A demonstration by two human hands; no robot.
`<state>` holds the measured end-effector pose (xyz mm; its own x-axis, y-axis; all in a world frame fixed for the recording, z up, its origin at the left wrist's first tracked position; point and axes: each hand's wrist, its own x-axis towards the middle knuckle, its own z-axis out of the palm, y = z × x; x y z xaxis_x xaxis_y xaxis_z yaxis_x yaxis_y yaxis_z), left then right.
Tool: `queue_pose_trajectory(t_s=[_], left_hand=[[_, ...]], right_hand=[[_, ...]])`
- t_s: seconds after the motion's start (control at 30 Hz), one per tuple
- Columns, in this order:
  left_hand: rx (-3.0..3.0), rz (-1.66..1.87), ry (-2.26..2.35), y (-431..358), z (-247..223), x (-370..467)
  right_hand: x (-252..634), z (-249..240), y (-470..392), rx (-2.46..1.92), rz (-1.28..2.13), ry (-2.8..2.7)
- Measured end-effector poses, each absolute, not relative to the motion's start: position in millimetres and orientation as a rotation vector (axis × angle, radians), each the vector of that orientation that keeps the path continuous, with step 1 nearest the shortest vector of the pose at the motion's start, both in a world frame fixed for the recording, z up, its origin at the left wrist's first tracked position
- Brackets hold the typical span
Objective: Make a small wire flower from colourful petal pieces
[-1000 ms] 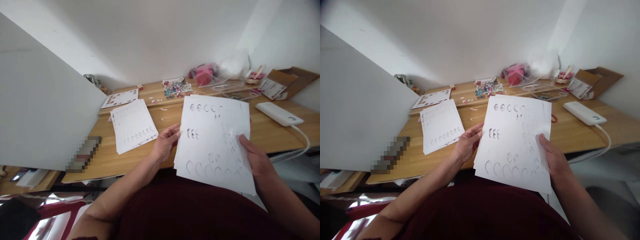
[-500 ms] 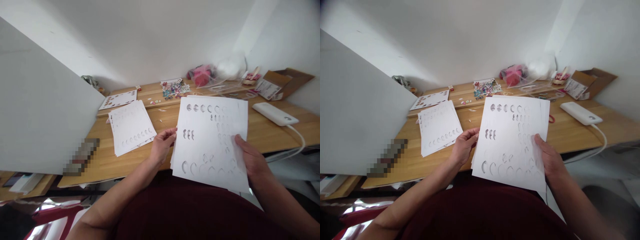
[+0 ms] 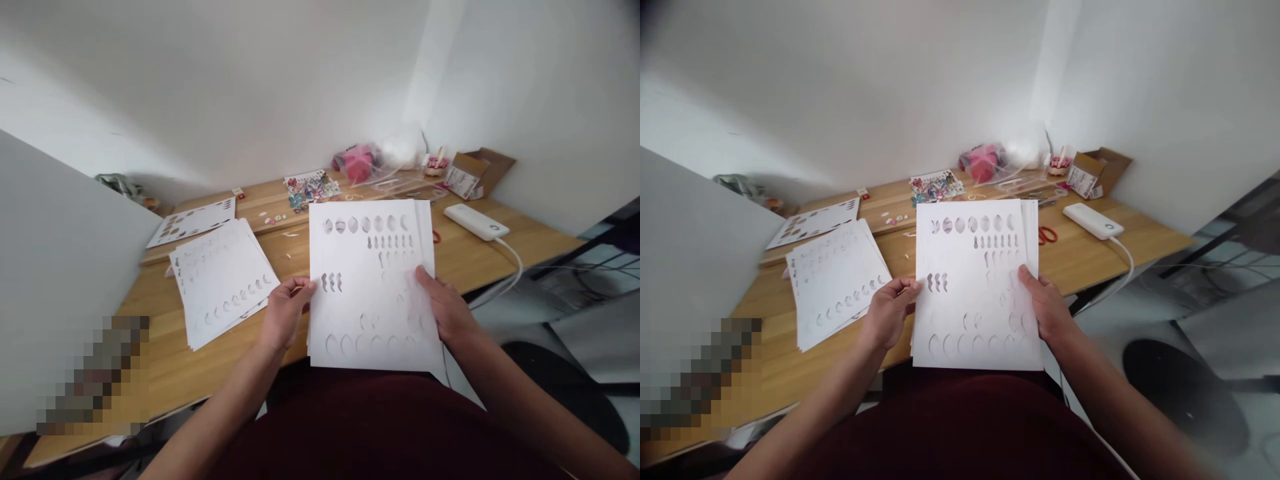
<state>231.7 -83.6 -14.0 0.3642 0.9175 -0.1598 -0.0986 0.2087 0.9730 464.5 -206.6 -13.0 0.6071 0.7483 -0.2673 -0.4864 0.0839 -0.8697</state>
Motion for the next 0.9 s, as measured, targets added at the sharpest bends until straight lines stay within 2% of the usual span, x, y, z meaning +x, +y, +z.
queue_pose_trajectory(t_s=[0.3,0.9], left_hand=[[1.073,0.863,0.903,-83.9,-13.0,225.5],[1.006,1.058,0.920,-80.5,-7.2,218.9]], right_hand=[[465.1,-11.6,-208.9,-1.120,1.007,-0.274],[469.1,-11.9,-208.1,-1.218,0.835,-0.266]])
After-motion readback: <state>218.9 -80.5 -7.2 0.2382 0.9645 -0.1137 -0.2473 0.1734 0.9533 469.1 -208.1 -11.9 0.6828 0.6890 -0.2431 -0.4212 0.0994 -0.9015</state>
